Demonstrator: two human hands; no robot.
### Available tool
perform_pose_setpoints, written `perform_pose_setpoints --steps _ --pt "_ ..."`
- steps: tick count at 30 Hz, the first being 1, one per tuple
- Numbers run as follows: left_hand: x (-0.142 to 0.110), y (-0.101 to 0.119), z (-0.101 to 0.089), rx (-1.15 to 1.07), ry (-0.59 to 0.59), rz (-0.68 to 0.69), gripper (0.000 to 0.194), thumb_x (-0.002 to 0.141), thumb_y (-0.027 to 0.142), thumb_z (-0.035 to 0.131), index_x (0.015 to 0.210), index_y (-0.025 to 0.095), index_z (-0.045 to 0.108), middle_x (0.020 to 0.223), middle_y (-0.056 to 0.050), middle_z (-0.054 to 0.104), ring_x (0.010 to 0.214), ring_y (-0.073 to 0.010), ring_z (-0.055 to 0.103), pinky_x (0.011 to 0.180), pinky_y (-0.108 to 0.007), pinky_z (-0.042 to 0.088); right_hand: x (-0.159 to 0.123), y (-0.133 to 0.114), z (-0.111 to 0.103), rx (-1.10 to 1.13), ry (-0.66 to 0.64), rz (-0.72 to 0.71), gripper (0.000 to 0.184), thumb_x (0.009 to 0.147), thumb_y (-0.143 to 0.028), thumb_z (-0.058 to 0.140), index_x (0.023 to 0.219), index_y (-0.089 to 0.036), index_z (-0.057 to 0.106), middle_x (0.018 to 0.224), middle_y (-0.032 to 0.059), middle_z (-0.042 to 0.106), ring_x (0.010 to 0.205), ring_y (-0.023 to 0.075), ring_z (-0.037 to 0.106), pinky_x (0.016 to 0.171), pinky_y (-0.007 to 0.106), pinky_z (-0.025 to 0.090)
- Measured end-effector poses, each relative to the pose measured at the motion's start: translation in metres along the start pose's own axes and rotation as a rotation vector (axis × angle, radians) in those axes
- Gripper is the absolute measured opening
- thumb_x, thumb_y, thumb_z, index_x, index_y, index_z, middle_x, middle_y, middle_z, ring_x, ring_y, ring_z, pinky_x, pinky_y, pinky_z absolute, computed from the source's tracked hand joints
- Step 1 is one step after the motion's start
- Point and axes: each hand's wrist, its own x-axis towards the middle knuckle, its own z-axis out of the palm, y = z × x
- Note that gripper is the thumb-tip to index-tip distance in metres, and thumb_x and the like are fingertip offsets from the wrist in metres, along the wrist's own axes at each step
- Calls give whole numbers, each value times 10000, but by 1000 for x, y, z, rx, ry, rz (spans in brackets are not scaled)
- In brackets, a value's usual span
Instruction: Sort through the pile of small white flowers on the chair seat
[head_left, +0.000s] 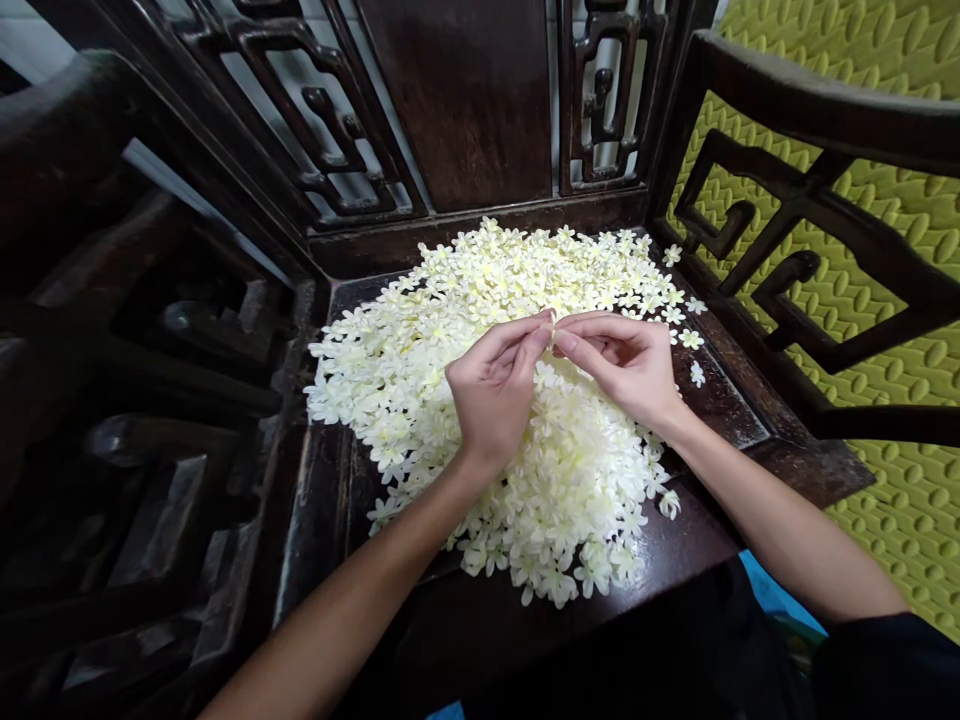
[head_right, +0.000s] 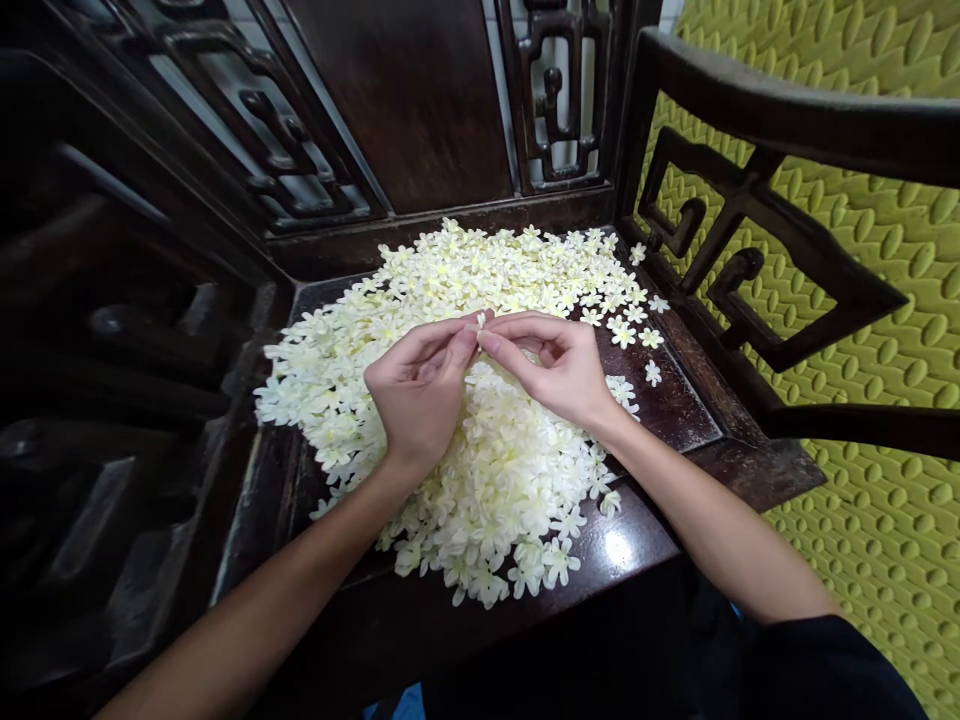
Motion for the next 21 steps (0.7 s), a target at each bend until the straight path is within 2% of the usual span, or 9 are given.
perform_pose_setpoints --steps 6,13,16,21 --pt "-3 -2 1 22 11 88 130 906 216 728 1025 194 775 1072 -48 803 1004 -193 778 906 -322 659 -1 0 0 12 -24 -47 96 824 -186 818 918 -203 833 985 61 813 863 163 770 837 331 667" --pt "-9 -2 0 117 -1 209 174 946 212 680 1111 207 737 1175 -54 784 1052 -194 771 813 -252 657 -3 -3 0 -43 -37 -139 90 822 -172 815 907 -198 826 975 64 816 923 190 771 864 357 655" --pt "-11 -1 0 102 -8 213 172 959 221 664 1122 209 718 1202 -66 775 1096 -209 758 822 -258 652 -3 -4 1 -58 -24 -151 72 826 -183 813 896 -196 823 973 67 816 912 195 771 859 363 655" --pt "-11 1 1 108 -2 153 170 979 282 639 1117 202 698 1185 -81 774 1082 -202 761 833 -266 639 -6 -4 2 -42 -32 -78 100 826 -234 818 924 -215 810 1010 60 809 974 209 765 926 385 648"
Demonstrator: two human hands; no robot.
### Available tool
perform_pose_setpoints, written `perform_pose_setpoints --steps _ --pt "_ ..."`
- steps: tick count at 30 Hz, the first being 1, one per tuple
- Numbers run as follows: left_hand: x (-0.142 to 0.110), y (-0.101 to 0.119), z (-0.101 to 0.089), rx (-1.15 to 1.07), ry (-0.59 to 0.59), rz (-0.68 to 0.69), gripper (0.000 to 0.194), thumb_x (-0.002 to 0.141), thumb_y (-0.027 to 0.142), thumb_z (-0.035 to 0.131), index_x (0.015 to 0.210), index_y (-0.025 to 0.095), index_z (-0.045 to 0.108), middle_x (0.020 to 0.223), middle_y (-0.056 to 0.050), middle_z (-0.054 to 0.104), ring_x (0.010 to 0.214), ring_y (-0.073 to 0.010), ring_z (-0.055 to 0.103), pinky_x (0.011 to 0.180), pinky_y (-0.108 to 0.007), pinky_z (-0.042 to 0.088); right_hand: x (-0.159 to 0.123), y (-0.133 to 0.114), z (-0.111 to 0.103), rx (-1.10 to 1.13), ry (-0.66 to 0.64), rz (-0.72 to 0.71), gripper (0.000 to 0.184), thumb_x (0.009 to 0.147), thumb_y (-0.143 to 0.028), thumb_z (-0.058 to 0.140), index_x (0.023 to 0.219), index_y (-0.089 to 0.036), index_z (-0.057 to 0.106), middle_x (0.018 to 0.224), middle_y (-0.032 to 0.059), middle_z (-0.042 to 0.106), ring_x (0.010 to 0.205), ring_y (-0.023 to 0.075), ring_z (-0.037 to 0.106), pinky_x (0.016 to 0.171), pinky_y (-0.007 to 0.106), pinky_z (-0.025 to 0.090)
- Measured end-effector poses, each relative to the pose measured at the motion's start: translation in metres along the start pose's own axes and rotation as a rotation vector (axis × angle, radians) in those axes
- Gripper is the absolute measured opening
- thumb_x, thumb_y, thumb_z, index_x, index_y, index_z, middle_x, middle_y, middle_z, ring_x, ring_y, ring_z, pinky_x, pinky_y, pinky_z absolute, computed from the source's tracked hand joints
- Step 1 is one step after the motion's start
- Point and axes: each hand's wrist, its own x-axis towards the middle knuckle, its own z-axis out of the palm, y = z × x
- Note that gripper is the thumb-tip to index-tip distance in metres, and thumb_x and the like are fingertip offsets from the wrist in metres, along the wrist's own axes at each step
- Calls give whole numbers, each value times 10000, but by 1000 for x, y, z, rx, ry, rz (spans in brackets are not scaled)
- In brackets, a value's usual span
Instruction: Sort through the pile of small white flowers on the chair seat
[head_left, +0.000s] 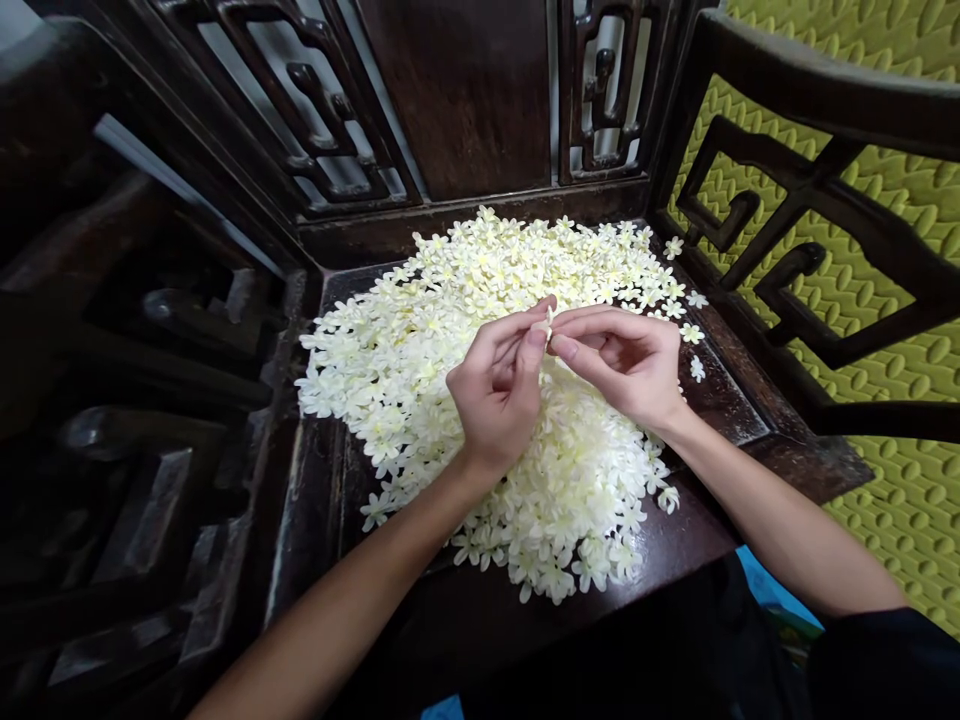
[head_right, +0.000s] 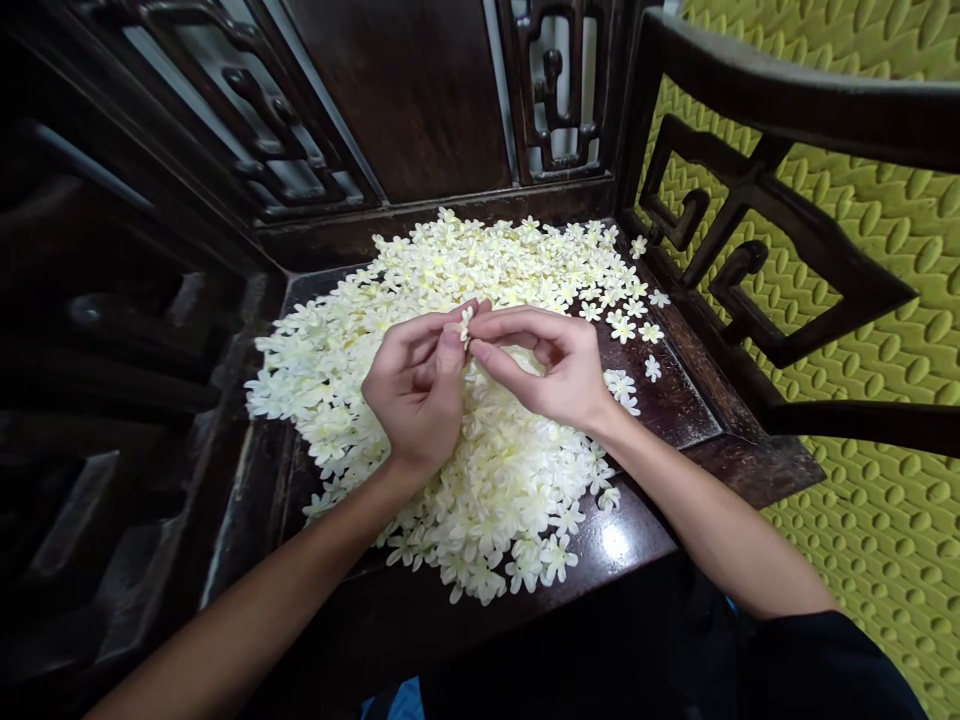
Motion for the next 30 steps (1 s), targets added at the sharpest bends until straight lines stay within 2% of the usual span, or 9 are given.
perform_pose_setpoints --steps 5,11,17,26,30 --pt "5 -1 -1 48 44 50 147 963 302 665 1063 205 709 1012 -36 766 925 -136 749 807 -231 600 0 0 0 5 1 -2 265 758 -205 873 1009 -204 789 992 41 804 879 185 765 877 368 658" --pt "7 -3 -4 37 43 58 110 961 298 668 1000 197 694 919 -16 734 810 -109 705 690 -209 553 2 -3 -1 0 -11 -18 262 750 -166 883 991 -217 796 956 10 810 873 158 775 879 319 663" --pt "5 -3 -4 43 51 7 132 962 326 669 965 193 675 851 -10 719 617 -72 611 548 -197 481 3 -5 -2 37 13 57 301 723 -216 908 998 -202 788 950 33 821 891 202 804 828 332 685" --pt "7 -2 -1 0 89 -11 146 955 330 680 922 190 654 876 -25 724 784 -109 696 704 -229 556 4 -5 -3 98 7 145 304 716 -251 913 995 -197 803 920 40 835 871 204 815 828 327 693" --pt "7 -3 1 -9 102 -18 175 952 349 683 897 189 637 871 -24 714 812 -118 702 736 -244 570 4 -6 -1 93 21 167 272 721 -256 909 965 -193 805 900 38 834 823 205 815 767 330 710"
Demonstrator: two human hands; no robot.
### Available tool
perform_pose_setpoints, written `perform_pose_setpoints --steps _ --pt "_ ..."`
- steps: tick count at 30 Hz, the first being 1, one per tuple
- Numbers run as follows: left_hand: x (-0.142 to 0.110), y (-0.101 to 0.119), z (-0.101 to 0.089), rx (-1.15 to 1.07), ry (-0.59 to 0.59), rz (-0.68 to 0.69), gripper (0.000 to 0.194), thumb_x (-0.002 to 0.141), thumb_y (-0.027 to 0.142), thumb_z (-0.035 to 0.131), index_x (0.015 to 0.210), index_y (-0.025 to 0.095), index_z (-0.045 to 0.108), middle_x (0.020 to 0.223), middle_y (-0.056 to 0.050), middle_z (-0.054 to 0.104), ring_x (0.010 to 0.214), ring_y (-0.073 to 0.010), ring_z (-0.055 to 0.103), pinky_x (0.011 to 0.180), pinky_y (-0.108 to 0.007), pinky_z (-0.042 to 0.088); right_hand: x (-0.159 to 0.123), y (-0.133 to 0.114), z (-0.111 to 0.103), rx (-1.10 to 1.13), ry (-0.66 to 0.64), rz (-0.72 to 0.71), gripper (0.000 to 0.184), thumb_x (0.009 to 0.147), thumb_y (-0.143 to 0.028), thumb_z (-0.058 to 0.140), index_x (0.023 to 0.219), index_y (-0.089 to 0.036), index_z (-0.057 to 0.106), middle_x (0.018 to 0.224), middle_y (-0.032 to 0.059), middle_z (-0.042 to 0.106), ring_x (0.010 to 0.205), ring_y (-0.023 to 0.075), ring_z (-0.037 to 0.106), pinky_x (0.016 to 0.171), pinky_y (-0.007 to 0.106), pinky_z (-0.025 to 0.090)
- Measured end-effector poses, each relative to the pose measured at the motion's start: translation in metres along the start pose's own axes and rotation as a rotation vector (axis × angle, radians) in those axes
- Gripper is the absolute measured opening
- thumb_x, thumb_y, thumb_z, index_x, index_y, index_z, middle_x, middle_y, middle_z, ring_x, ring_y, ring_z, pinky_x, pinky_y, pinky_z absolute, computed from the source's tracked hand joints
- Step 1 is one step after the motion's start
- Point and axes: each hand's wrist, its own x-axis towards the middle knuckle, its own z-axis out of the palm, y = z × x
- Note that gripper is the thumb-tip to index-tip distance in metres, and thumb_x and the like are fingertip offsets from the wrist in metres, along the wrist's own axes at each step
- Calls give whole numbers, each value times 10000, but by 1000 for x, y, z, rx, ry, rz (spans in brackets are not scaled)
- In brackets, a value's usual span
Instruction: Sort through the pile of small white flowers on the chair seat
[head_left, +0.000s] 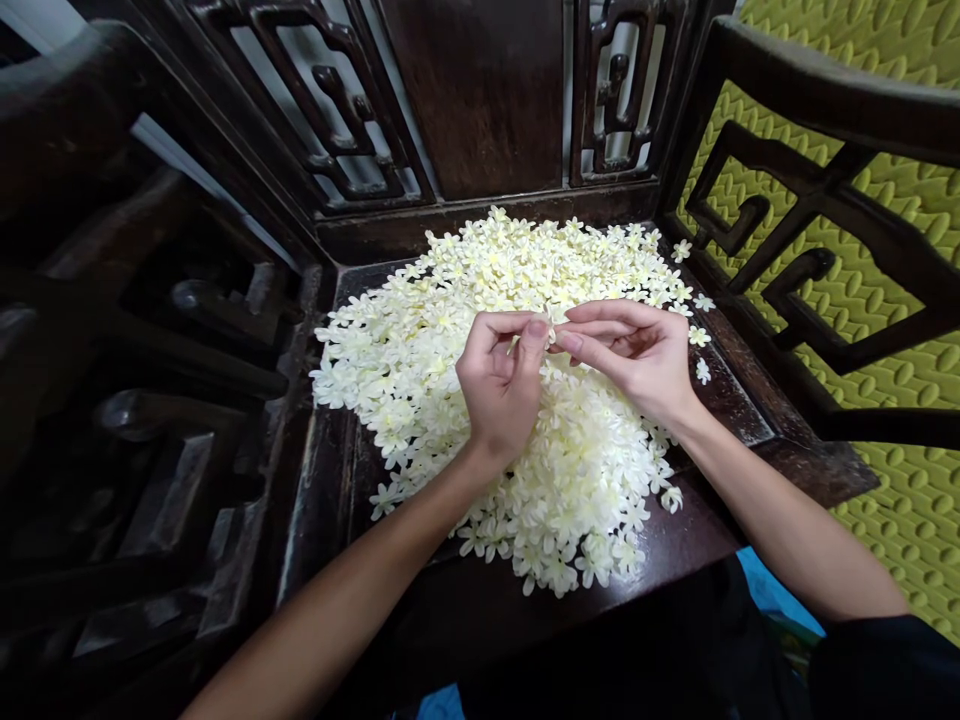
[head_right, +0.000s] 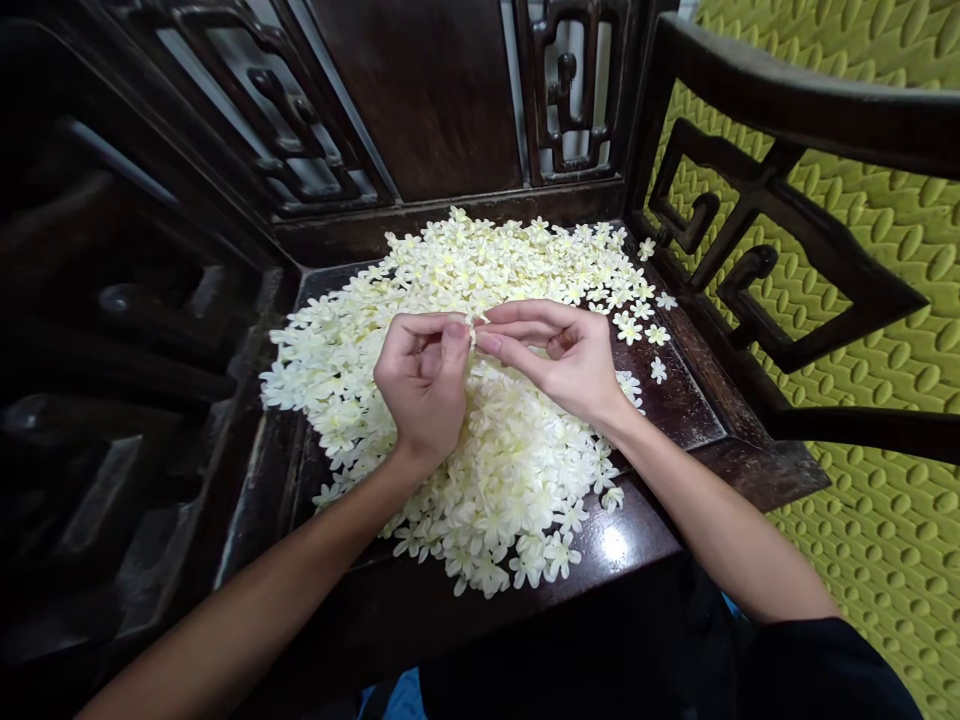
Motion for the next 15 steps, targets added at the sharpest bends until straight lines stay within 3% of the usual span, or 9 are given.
perform_pose_setpoints --steps 7,15 --pt "0 -4 -1 -8 -5 0 168 954 332 679 883 188 628 869 -23 694 835 -118 695 757 -249 566 -1 -1 1 15 -17 -3 227 756 -192 879 971 -186 808 892 37 833 776 187 813 715 289 708" --pt "-1 -3 -2 16 -53 -40 223 959 409 661 904 198 614 875 -33 699 810 -127 696 698 -249 565 -2 1 1 9 28 0 276 731 -254 900 975 -174 798 881 45 830 747 180 802 730 307 709"
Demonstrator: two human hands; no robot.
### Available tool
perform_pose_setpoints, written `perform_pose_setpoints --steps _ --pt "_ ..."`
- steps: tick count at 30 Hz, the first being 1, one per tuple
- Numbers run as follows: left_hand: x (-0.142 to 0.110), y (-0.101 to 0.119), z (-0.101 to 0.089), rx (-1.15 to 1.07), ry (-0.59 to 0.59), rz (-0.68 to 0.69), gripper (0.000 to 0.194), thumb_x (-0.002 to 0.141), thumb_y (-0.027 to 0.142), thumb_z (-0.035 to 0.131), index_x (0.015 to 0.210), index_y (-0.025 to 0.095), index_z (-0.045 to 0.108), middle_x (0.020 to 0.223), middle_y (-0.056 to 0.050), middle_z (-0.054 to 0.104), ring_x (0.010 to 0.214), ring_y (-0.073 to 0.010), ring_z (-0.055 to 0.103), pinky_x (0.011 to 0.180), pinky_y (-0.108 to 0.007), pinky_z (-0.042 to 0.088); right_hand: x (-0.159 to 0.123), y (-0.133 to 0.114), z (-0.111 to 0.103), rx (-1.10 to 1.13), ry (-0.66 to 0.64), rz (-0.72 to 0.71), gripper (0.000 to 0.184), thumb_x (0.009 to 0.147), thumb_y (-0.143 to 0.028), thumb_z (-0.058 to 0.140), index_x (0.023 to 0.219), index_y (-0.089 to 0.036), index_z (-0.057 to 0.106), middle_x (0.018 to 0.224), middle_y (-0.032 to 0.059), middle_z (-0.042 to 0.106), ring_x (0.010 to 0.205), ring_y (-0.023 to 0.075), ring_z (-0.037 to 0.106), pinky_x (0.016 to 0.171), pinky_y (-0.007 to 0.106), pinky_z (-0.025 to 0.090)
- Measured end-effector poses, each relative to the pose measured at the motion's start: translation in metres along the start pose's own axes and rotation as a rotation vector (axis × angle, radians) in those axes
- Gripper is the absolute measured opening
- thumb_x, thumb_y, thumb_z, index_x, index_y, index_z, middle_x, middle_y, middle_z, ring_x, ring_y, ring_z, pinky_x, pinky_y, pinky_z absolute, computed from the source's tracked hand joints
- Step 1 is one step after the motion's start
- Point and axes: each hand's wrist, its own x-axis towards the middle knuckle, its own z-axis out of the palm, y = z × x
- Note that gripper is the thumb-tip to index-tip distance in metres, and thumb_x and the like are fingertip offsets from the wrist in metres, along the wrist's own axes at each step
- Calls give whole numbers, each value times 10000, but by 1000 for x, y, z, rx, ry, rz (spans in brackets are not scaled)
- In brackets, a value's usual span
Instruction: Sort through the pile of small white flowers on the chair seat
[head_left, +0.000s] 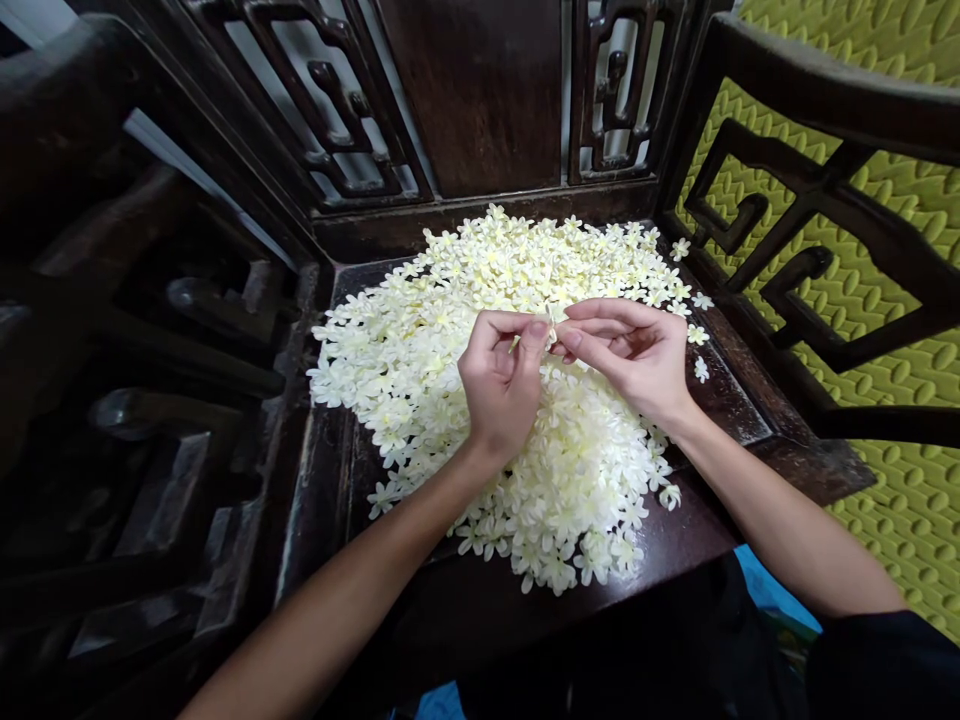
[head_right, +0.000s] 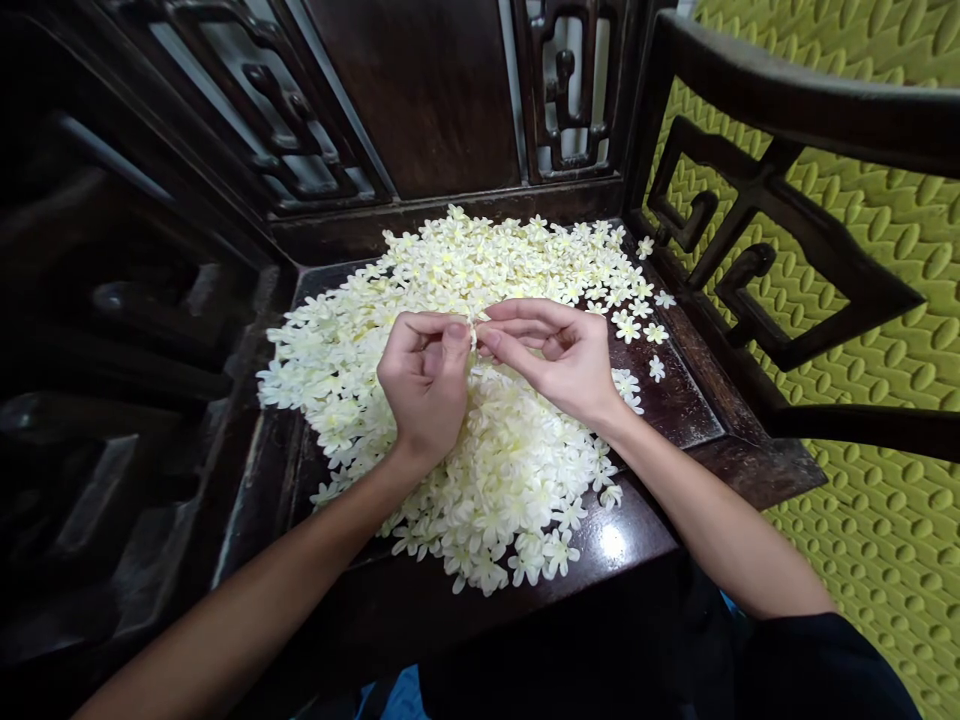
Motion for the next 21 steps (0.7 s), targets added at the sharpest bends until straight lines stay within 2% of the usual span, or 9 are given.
perform_pose_setpoints --steps 7,21 --pt "1 1 1 3 26 12 254 951 439 666 886 199 609 872 -35 697 824 -135 695 733 -268 574 1 0 0 4 -33 -4 318 707 -229 914 1001 -185 801 929 49 835 833 199 813 771 317 708" --pt "1 -5 0 -73 21 49 119 947 276 691 898 185 630 899 -20 679 886 -113 711 801 -239 582 0 1 0 7 3 26 305 692 -186 913 975 -179 800 915 44 834 837 194 814 781 303 705"
